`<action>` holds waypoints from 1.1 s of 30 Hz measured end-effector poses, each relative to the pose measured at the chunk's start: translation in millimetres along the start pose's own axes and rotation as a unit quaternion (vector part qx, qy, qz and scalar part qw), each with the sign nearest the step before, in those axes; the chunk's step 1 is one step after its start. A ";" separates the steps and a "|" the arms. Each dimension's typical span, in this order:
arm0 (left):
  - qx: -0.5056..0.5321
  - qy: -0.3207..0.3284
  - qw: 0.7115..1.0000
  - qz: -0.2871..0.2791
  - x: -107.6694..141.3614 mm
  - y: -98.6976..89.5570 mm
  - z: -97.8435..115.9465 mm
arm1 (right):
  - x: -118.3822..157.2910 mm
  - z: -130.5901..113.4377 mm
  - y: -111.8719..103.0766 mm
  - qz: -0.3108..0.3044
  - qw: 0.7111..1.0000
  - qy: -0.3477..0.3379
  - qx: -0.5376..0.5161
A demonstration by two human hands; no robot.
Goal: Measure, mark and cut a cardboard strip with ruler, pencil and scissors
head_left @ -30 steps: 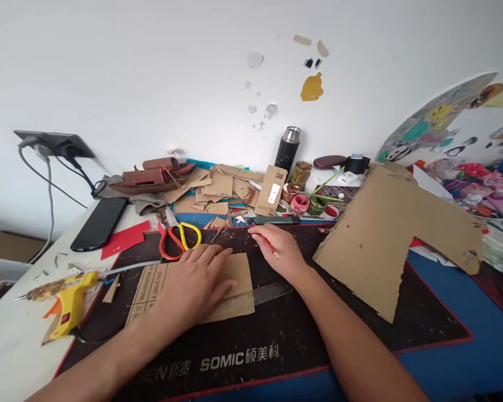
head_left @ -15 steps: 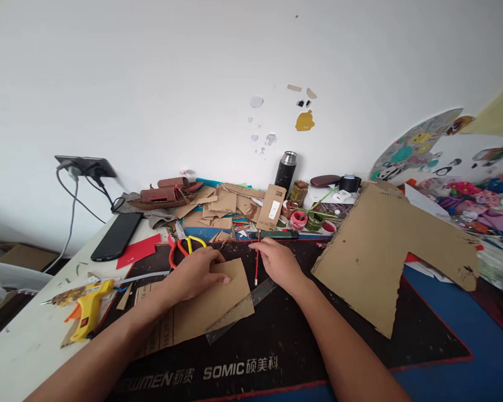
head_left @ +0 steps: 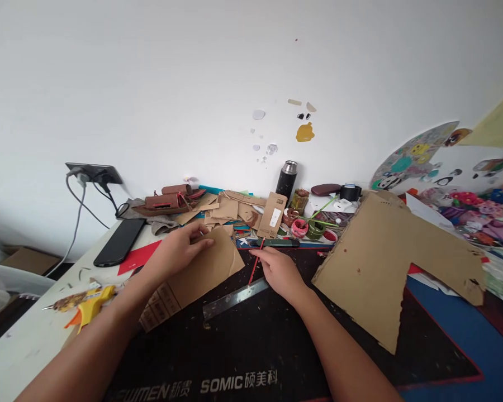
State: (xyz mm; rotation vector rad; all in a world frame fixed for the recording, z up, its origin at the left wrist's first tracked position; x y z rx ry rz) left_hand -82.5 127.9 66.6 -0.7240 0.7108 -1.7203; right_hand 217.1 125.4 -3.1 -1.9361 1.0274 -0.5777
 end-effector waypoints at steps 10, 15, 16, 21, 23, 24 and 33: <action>0.055 0.020 0.998 -0.004 -0.6 -8.8 -0.2 | 0.3 -1.4 -1.3 0.006 1.000 -0.005 0.007; 0.093 0.036 0.994 -0.038 -4.9 0.2 -2.1 | 0.5 -2.8 -3.4 0.008 1.000 -0.002 0.004; 0.098 0.037 0.994 -0.041 -5.6 1.9 -2.8 | 0.4 -3.0 -3.4 0.005 1.000 -0.003 0.007; 0.120 0.041 0.991 -0.052 -6.6 10.3 -6.0 | 0.8 -4.9 -2.7 -0.007 1.000 -0.008 0.017; 0.125 0.040 0.990 -0.053 -6.3 13.5 -6.5 | 1.3 -5.7 -2.7 -0.007 1.000 -0.008 0.017; 0.126 0.040 0.990 -0.054 -6.1 14.9 -6.5 | 1.5 -5.9 -2.7 -0.005 1.000 -0.007 0.016; 0.103 0.043 0.992 -0.050 -7.3 15.8 0.4 | 0.7 -8.2 -5.8 0.082 0.986 0.004 -0.147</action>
Point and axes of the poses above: each hand's wrist, its own x-axis away from the middle knuckle, its own y-axis out of the palm, z = x × y, the point moved 1 cm from there along -x, towards the middle knuckle, and after that the axes turned 15 degrees about -z, right-handed, at the moved point
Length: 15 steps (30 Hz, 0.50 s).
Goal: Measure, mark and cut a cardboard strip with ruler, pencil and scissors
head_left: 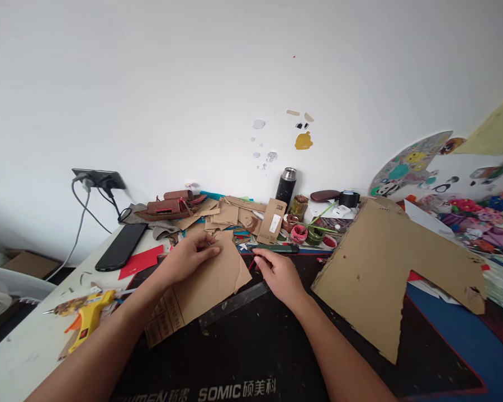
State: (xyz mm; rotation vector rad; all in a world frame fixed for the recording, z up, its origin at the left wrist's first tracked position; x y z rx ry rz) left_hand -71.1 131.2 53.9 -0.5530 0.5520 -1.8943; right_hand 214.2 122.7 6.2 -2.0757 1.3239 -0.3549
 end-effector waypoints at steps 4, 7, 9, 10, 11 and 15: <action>-0.028 0.008 1.000 0.005 -1.3 5.7 6.6 | -0.5 -4.6 8.6 -0.038 0.985 0.023 -0.165; -0.039 0.022 0.999 -0.001 -3.5 15.9 13.1 | -0.8 -10.5 18.0 -0.063 0.970 0.004 -0.236; -0.040 0.033 0.999 0.002 -4.4 22.8 18.3 | -1.6 -13.1 21.4 -0.051 0.965 -0.004 -0.256; -0.040 0.038 0.998 0.014 -3.8 25.5 21.2 | -2.4 -13.3 21.8 -0.041 0.964 -0.002 -0.264; -0.040 0.044 0.998 0.035 -1.9 27.6 24.5 | -3.4 -12.8 21.2 -0.028 0.962 0.002 -0.272; -0.020 0.067 0.990 0.126 22.9 34.1 40.6 | -8.1 -4.5 12.5 0.037 0.947 0.023 -0.318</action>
Point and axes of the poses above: each hand's wrist, its own x-axis away from the middle knuckle, its own y-axis out of the palm, z = x × y, the point moved 1 cm from there along -x, towards the middle knuckle, and after that the axes turned 15 degrees about -z, right-handed, at the moved point
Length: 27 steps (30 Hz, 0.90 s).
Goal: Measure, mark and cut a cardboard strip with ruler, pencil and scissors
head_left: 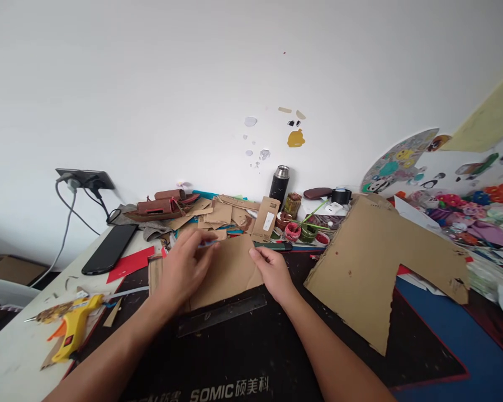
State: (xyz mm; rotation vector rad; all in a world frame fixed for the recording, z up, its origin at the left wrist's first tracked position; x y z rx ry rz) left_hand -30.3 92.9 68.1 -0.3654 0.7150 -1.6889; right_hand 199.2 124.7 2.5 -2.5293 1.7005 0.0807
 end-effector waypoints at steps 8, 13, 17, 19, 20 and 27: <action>0.339 -0.074 0.854 -0.388 30.0 35.2 11.7 | -3.9 2.4 -13.0 0.099 0.990 -0.013 -0.101; 0.465 -0.085 0.857 -0.205 4.3 58.4 -18.3 | -3.0 2.8 -8.7 0.097 0.987 -0.012 -0.129; 0.545 -0.083 0.832 -0.061 -1.3 60.3 -30.7 | -2.8 0.2 -5.4 0.072 0.985 0.000 -0.158; 0.570 -0.090 0.816 -0.029 -1.0 59.0 -33.0 | -2.8 -1.8 -4.0 0.055 0.982 0.007 -0.181; 0.580 -0.093 0.809 -0.021 -0.7 58.5 -33.6 | -2.7 -2.8 -3.4 0.045 0.980 0.010 -0.194; 0.624 -0.099 0.775 -0.012 3.0 58.4 -30.6 | -2.4 -2.1 -0.6 -0.003 0.959 0.027 -0.280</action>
Point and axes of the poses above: each hand's wrist, its own x-axis away from the middle knuckle, its own y-axis out of the palm, z = x × y, the point moved 1 cm from there along -x, towards the middle knuckle, and after that the axes turned 15 degrees about -z, right-handed, at the moved point
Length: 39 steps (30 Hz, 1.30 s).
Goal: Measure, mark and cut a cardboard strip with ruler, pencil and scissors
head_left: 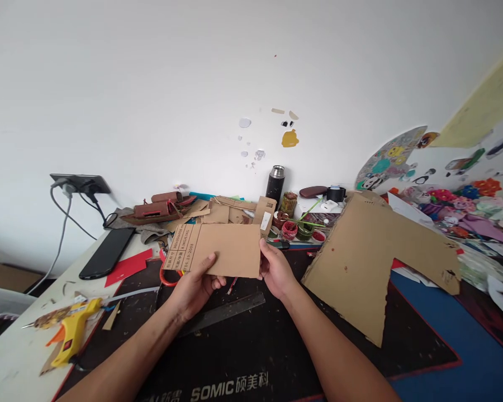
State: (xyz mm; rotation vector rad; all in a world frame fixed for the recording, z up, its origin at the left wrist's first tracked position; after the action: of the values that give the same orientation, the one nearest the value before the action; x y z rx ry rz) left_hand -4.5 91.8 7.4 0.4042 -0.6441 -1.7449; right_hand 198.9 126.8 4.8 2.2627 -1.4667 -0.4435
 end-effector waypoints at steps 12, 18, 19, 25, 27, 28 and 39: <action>0.006 0.038 0.999 0.013 0.3 5.6 0.5 | -3.4 5.3 -2.0 -0.039 0.998 0.006 -0.041; 0.009 0.087 0.995 0.051 -4.5 0.8 10.4 | -0.7 5.3 5.4 -0.083 0.996 0.032 -0.029; 0.009 0.093 0.994 0.056 -5.2 -0.1 12.0 | -0.3 5.4 5.9 -0.088 0.995 0.036 -0.027; 0.002 0.113 0.991 0.070 -7.0 -3.7 17.5 | 0.7 5.8 6.7 -0.100 0.993 0.051 -0.022; -0.005 0.115 0.991 0.066 -6.7 -3.3 16.2 | 0.6 5.7 6.7 -0.095 0.994 0.055 -0.028; -0.008 0.115 0.991 0.063 -6.4 -2.9 15.2 | 0.6 5.6 6.6 -0.091 0.994 0.056 -0.031; -0.036 0.102 0.994 0.032 -3.3 0.5 10.0 | -1.7 8.2 3.5 -0.067 0.994 0.072 -0.052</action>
State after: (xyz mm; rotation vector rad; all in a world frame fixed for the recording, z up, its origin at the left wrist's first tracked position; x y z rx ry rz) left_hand -9.0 97.0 15.4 0.4987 -0.4424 -1.6365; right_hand 191.6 125.8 -0.5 2.2672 -1.2004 -0.3787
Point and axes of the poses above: each hand's wrist, its own x-axis away from the middle knuckle, its own y-axis out of the palm, z = x × y, the point moved 1 cm from there along -x, towards the middle knuckle, and after that the axes turned 15 degrees about -z, right-handed, at the moved point
